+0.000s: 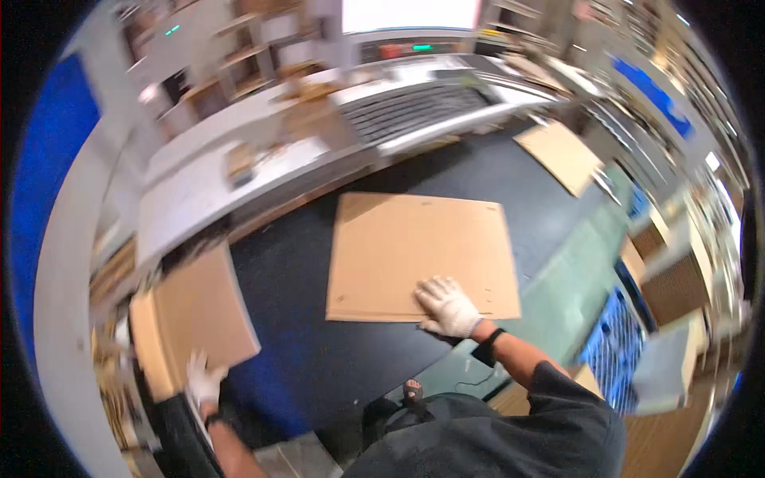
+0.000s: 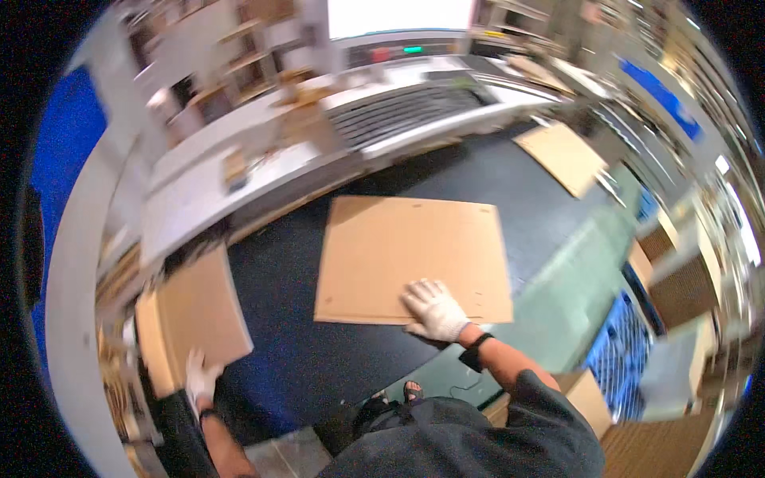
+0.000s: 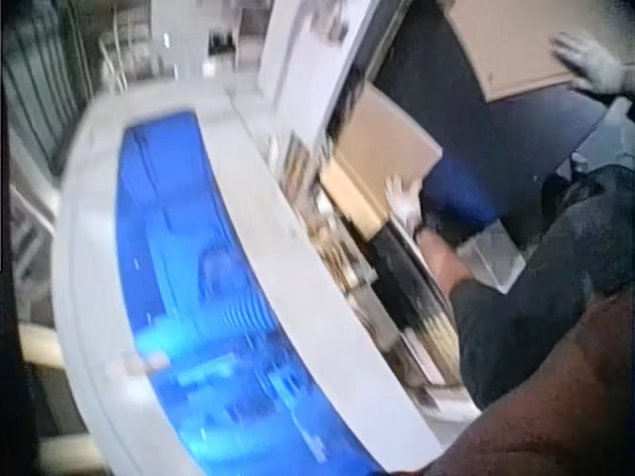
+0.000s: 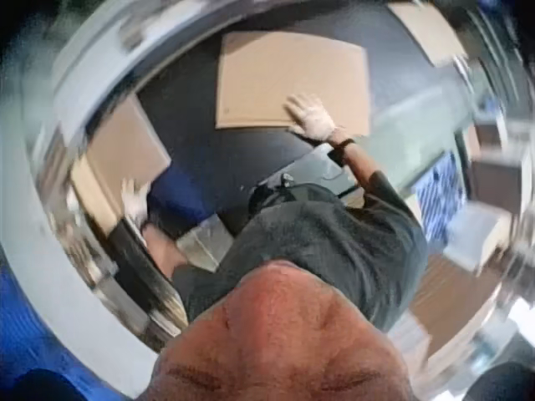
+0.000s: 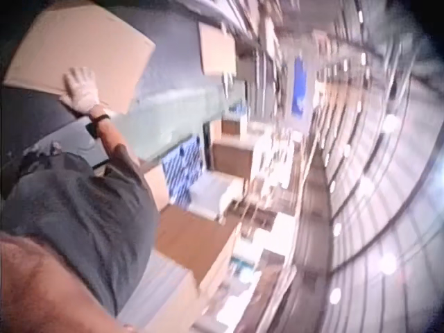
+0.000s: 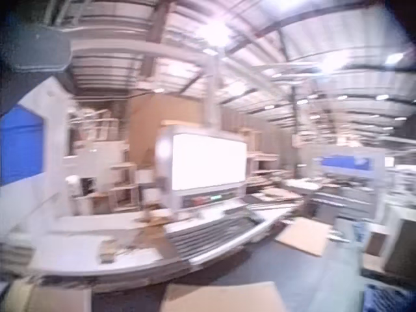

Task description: Transferring wooden furniture panels from a stack to a workbench and using a handheld applicator tool on them.

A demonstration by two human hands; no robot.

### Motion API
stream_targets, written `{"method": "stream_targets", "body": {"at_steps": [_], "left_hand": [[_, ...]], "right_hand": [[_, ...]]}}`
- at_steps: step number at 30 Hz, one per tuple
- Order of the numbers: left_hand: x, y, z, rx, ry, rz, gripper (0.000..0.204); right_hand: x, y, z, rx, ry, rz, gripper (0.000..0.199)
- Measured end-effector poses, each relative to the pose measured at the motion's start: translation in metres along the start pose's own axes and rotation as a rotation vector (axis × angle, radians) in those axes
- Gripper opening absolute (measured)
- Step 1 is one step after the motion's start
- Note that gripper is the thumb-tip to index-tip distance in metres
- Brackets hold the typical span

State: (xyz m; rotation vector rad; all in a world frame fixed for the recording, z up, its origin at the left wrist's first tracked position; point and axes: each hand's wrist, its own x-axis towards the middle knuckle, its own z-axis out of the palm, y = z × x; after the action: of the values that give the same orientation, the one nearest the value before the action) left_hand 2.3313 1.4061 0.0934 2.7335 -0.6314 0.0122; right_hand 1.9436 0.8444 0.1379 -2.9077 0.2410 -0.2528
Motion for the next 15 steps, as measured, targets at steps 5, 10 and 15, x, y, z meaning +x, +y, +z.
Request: {"method": "stream_targets", "body": {"at_steps": [5, 10, 15], "left_hand": [[0.01, 0.069, -0.03, 0.25, -0.24, -0.212, 0.073], [-0.005, 0.188, 0.008, -0.013, -0.172, 0.097, 0.074], [0.011, 0.38, 0.1, -0.286, -0.223, 0.343, 0.07]], "right_hand": [[-0.057, -0.003, 0.016, -0.018, 0.098, 0.243, 0.055], [-0.151, -0.018, 0.015, 0.456, 0.32, 1.07, 0.035], [-0.199, 0.057, 0.051, 1.606, 0.838, 1.315, 0.03]]}}
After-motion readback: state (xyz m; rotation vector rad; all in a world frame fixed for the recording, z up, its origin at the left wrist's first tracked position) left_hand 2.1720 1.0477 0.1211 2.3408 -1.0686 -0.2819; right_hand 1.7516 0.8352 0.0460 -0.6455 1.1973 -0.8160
